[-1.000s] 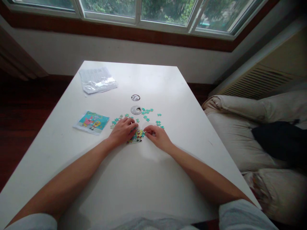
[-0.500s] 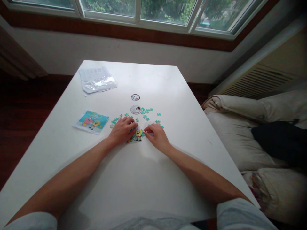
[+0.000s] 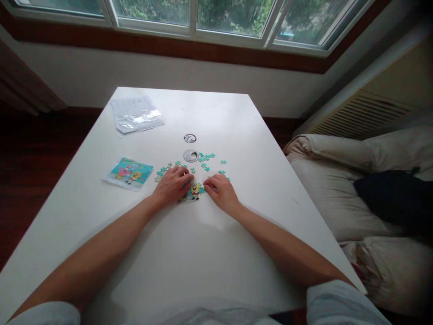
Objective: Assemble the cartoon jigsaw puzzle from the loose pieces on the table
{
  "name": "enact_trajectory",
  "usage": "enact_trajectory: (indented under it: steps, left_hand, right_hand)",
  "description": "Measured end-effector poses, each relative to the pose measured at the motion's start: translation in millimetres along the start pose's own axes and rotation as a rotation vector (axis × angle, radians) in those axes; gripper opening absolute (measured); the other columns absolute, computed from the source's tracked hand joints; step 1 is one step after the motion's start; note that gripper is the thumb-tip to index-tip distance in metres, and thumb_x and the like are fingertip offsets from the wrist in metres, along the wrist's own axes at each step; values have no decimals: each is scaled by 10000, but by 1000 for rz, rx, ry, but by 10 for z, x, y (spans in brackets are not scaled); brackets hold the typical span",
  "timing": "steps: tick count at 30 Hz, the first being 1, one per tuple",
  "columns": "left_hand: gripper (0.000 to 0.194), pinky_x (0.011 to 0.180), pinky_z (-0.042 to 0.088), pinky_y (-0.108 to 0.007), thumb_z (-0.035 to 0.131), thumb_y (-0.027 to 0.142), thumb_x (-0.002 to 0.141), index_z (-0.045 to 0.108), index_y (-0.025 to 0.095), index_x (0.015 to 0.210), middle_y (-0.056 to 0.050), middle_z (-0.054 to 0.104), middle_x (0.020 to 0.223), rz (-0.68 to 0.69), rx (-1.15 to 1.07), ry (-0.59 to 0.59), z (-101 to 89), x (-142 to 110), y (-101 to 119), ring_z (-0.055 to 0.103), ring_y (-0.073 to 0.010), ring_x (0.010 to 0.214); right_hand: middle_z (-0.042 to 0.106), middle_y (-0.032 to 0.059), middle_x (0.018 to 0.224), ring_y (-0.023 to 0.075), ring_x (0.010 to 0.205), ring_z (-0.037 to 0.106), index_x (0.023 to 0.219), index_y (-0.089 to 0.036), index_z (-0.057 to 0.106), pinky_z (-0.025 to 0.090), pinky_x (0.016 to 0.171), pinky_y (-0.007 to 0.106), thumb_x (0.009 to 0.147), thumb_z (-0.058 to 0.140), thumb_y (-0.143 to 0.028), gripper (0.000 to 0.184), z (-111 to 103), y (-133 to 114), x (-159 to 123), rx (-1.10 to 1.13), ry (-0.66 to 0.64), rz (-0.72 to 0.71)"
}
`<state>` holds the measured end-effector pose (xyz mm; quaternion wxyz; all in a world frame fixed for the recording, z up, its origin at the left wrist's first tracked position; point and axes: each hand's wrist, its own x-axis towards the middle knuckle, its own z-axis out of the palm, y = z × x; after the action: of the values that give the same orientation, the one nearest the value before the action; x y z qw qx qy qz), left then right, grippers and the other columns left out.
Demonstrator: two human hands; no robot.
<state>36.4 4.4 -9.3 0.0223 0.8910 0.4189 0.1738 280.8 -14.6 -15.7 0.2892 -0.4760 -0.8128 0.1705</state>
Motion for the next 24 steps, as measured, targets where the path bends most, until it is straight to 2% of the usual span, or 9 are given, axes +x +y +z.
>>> enact_trajectory:
  steps: [5,11,13,17,24]
  left_hand:
    - [238,967,459,-436,509,326,1029,672,252,1186,-85,642,1151,7,-17,-2,-21,1,1,551,-259,1050]
    - [241,964,464,-435,506,325,1031,661,249,1199,-81,640,1150,2,2,-15,-22,-1,4,554,-257,1039]
    - [242,962,466,-435,511,320,1027,660,250,1203,-83,639,1151,1,5,-18,-25,-1,6,555,-258,1043]
    - [237,957,468,-444,513,314,1022,666,251,1192,-86,641,1142,0,3,-17,-30,3,12,556,-260,1037]
    - [238,963,461,-439,515,319,1021,666,253,1192,-86,638,1147,-12,-2,-14,-12,1,12,555,-259,1039]
  right_hand:
    - [703,62,971,220,945,604,989,-234,719,494,869,372,996,581,-190,145,-117,54,-34,34,-6,-158]
    - [738,67,1091,231,1024,620,1048,-241,726,494,943,405,997,558,-199,180,-170,-1,-91,-90,-116,-383]
    - [741,65,1118,239,1053,617,1057,-244,730,482,966,420,1002,551,-213,190,-171,-39,-105,-133,-146,-392]
    - [741,60,1140,241,1079,608,1050,-257,738,464,985,427,1023,519,-231,222,-170,-109,-117,-159,-195,-321]
    - [737,73,1063,240,1072,616,997,-240,727,451,964,413,997,550,-201,181,-183,-209,-110,-179,-217,-267]
